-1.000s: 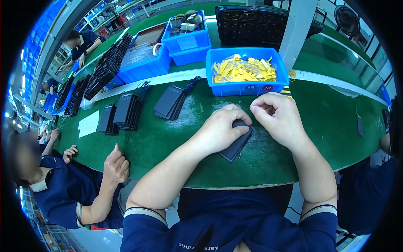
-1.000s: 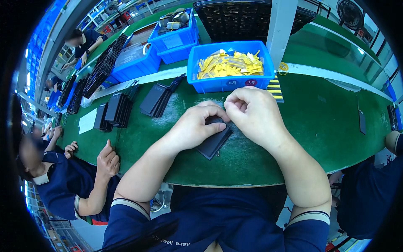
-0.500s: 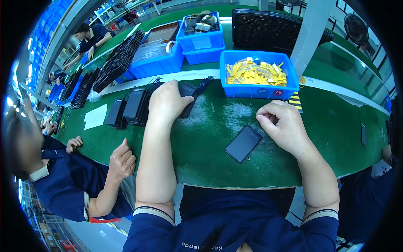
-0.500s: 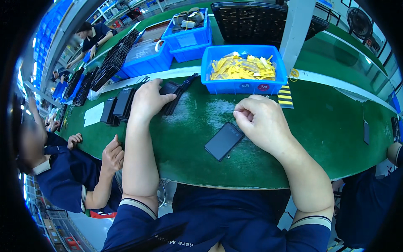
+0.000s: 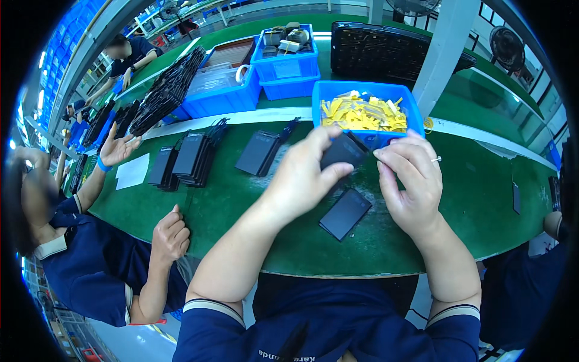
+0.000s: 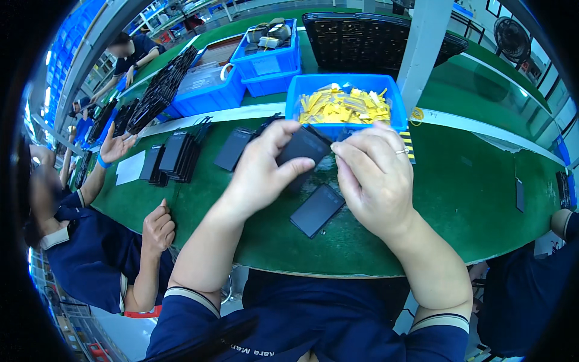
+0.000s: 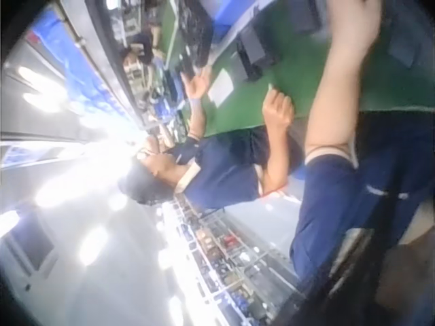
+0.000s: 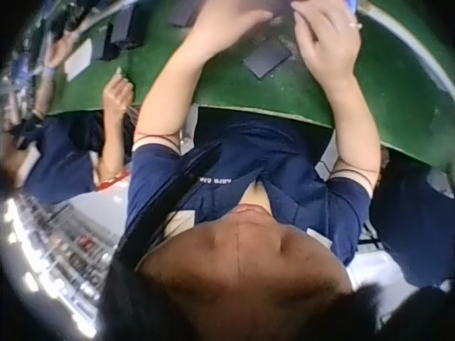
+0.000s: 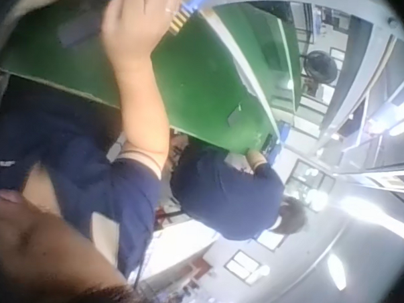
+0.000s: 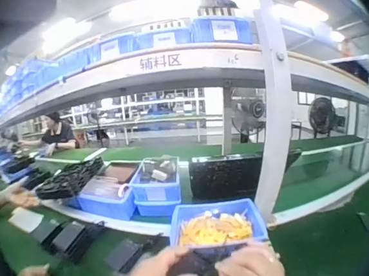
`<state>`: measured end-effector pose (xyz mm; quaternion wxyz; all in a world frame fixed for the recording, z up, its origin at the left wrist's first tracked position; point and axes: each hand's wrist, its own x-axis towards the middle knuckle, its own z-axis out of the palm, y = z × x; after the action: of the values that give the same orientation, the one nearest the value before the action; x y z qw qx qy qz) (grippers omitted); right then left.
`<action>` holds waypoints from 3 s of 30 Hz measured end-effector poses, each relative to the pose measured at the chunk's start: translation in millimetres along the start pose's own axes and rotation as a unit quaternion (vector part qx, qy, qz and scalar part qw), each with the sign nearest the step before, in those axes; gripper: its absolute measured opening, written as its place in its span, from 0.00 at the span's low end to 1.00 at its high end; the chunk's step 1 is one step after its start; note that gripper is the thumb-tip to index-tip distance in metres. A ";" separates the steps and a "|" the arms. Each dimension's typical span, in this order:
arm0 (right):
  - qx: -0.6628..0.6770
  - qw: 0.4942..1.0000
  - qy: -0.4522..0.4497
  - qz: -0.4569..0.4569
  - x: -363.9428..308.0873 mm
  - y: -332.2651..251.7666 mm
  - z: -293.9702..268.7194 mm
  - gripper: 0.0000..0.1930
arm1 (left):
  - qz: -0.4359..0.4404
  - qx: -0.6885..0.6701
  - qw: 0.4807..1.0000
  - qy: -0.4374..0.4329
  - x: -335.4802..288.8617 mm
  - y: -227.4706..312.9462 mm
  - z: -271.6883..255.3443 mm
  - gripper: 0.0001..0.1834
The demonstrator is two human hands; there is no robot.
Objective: The person assembles small black rectangular electronic devices by inserting yellow plastic strips into slots on the devices. They pick up each device, insert the strips, and place the finished units into a blue bin. The process is repeated continuously throughout the clip.
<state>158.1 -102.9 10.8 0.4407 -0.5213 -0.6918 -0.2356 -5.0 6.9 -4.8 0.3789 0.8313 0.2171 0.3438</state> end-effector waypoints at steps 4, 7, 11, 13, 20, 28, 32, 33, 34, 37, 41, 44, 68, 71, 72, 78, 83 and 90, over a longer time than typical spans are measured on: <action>-0.039 0.999 -0.014 0.023 0.0 3.0 -2.4 0.09 | 0.023 0.036 0.996 -0.074 -7.0 22.3 10.9 0.19; 0.017 0.996 -0.029 0.080 -3.7 5.7 0.0 0.05 | 0.011 0.039 0.996 -0.083 -9.0 23.7 14.3 0.19; 0.037 0.992 -0.073 0.096 -3.4 8.5 -2.7 0.04 | -0.018 0.041 0.993 -0.107 -8.3 24.5 13.2 0.18; 0.037 0.991 -0.082 0.094 -2.5 8.8 -4.0 0.03 | -0.017 0.052 0.992 -0.111 -8.5 25.2 14.6 0.18; -0.070 0.992 -0.089 0.048 -6.2 -1.0 2.4 0.05 | -0.029 0.023 0.995 -0.098 -12.4 20.4 25.4 0.17; -0.050 0.999 0.001 -0.016 3.8 -1.3 -9.0 0.06 | -0.071 -0.015 0.995 -0.062 -5.2 12.6 16.8 0.14; 0.185 0.924 0.094 0.321 7.5 13.1 -16.6 0.07 | -0.071 -0.124 0.988 -0.061 -2.6 5.0 9.1 0.10; 0.304 0.864 0.088 0.392 7.4 20.8 -15.6 0.11 | -0.072 -0.139 0.985 -0.075 -2.6 5.9 8.4 0.10; 0.402 0.808 0.047 0.428 5.6 28.8 -16.3 0.12 | -0.070 -0.147 0.983 -0.085 -3.3 6.6 8.6 0.10; 0.592 0.645 -0.029 0.482 3.0 38.4 -18.9 0.15 | -0.069 -0.165 0.979 -0.100 -4.7 6.2 9.2 0.11; 0.642 0.600 -0.054 0.474 4.0 44.4 -21.0 0.15 | -0.046 -0.183 0.978 -0.083 -3.7 3.5 9.8 0.12; 0.575 0.643 -0.150 0.483 -0.4 38.5 -14.5 0.14 | -0.011 -0.173 0.982 -0.080 -6.4 4.9 12.9 0.13; 0.293 0.876 -0.248 0.293 6.4 23.4 -23.2 0.06 | -0.032 -0.026 0.991 -0.129 -6.0 20.3 6.2 0.13; 0.282 0.879 -0.253 0.289 6.6 22.2 -23.9 0.06 | -0.023 -0.012 0.991 -0.130 -6.3 19.8 7.3 0.13; 0.276 0.884 -0.253 0.281 6.5 22.0 -24.1 0.06 | -0.019 -0.010 0.991 -0.130 -6.5 19.8 7.9 0.13; 0.247 0.903 -0.247 0.249 6.2 19.6 -22.9 0.06 | -0.009 0.007 0.990 -0.143 -7.3 21.4 9.3 0.14; 0.188 0.927 -0.248 0.210 5.9 13.5 -21.8 0.04 | -0.018 0.001 0.989 -0.150 -9.4 23.3 12.1 0.15; 0.125 0.962 -0.211 0.122 4.6 8.6 -20.1 0.04 | -0.047 -0.016 0.987 -0.156 -9.7 20.9 12.8 0.16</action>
<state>173.0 -113.4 23.7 0.3719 -0.5805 -0.7240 0.0239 0.0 -18.2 1.4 0.4370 0.8575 0.1887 0.1955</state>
